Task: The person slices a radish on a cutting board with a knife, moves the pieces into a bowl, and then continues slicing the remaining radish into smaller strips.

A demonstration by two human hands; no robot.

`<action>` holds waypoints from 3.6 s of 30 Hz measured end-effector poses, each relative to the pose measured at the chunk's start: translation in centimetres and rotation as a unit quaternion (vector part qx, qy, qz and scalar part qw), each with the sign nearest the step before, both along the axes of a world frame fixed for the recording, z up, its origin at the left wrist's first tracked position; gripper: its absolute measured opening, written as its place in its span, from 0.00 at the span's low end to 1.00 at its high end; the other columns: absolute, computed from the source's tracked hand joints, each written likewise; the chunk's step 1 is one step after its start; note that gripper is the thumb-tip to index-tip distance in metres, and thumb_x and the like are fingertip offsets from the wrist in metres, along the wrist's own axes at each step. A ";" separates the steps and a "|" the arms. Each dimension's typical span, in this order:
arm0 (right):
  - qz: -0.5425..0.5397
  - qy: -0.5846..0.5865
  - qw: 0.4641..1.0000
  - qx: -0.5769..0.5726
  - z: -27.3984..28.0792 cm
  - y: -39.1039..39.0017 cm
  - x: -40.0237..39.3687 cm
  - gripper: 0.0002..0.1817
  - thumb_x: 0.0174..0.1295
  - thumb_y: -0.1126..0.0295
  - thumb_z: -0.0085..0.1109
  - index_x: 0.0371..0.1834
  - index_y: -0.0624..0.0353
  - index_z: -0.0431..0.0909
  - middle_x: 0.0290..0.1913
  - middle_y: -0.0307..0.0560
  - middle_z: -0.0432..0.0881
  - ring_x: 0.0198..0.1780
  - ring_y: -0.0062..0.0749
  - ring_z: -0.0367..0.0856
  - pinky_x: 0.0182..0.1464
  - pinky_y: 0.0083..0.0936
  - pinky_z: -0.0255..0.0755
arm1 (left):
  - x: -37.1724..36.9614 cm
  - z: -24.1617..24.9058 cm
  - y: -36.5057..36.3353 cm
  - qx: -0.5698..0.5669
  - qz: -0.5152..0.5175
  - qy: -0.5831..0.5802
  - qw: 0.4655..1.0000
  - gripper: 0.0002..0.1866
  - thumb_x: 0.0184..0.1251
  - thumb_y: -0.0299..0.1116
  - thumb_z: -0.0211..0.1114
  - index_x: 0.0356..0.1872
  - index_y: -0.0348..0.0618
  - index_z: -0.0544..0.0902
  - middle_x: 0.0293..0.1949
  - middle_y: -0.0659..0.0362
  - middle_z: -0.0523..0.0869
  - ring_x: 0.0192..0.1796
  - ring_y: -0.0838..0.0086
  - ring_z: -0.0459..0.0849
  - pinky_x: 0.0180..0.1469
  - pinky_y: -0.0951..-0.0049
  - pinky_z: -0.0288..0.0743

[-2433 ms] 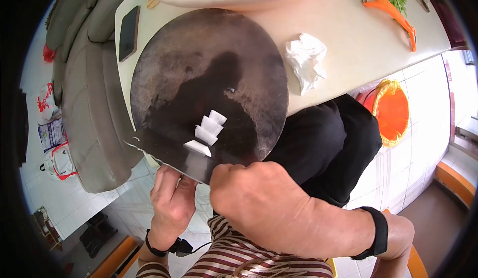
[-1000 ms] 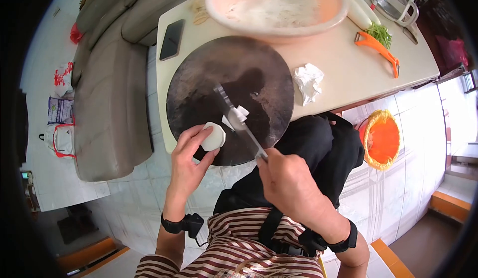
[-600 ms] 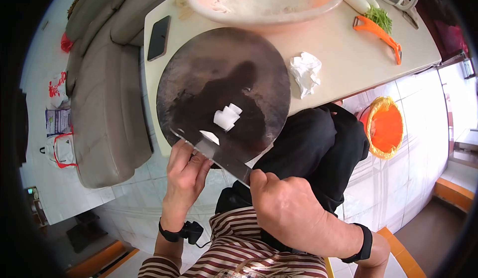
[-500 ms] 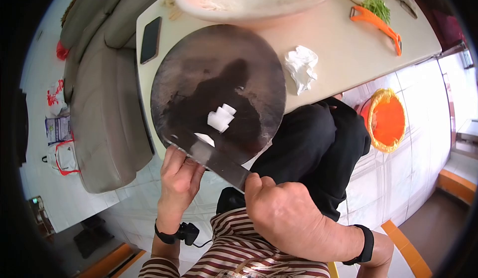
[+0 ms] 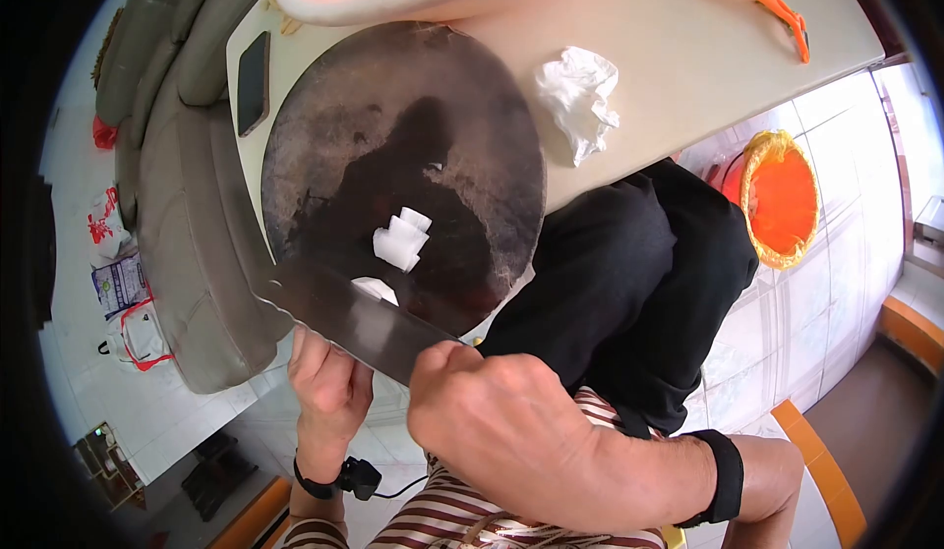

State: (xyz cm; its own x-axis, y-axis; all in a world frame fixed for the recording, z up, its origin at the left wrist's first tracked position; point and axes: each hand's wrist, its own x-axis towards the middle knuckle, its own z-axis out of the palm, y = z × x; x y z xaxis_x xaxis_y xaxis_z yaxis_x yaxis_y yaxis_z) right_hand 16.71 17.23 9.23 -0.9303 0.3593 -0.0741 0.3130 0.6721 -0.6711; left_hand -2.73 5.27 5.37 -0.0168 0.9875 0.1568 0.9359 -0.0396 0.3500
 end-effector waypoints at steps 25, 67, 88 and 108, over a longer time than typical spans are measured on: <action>-0.020 -0.014 0.999 -0.024 0.7 -0.7 0.8 0.10 0.51 0.80 0.57 0.35 0.71 0.70 0.23 0.52 0.74 0.20 0.43 0.78 0.20 0.34 0.71 | -0.1 -0.4 -0.2 0.038 -0.007 0.006 0.999 0.16 0.41 0.18 0.77 0.35 0.32 0.86 0.41 0.52 0.84 0.43 0.56 0.84 0.40 0.65 0.81; 0.003 0.028 0.999 -0.033 0.4 -0.1 0.7 0.08 0.47 0.82 0.56 0.29 0.70 0.68 0.21 0.53 0.73 0.19 0.48 0.77 0.20 0.36 0.71 | -0.1 -0.3 -0.1 0.056 -0.014 0.014 0.998 0.14 0.43 0.20 0.78 0.34 0.31 0.86 0.37 0.52 0.85 0.41 0.58 0.85 0.39 0.66 0.83; -0.035 0.009 0.991 -0.127 -1.7 1.7 -0.6 0.06 0.54 0.80 0.57 0.31 0.69 0.70 0.19 0.55 0.75 0.21 0.50 0.79 0.21 0.38 0.71 | 0.0 -0.6 0.4 0.062 0.001 -0.015 0.998 0.19 0.39 0.20 0.79 0.38 0.32 0.87 0.41 0.54 0.86 0.47 0.60 0.85 0.42 0.67 0.83; 0.035 -0.010 0.999 -0.008 -0.4 0.8 -1.6 0.12 0.44 0.77 0.59 0.33 0.72 0.72 0.22 0.51 0.75 0.19 0.35 0.80 0.17 0.27 0.71 | -0.5 -0.4 -0.2 0.025 -0.013 0.030 0.999 0.17 0.39 0.16 0.74 0.36 0.34 0.88 0.39 0.55 0.86 0.39 0.59 0.84 0.39 0.66 0.81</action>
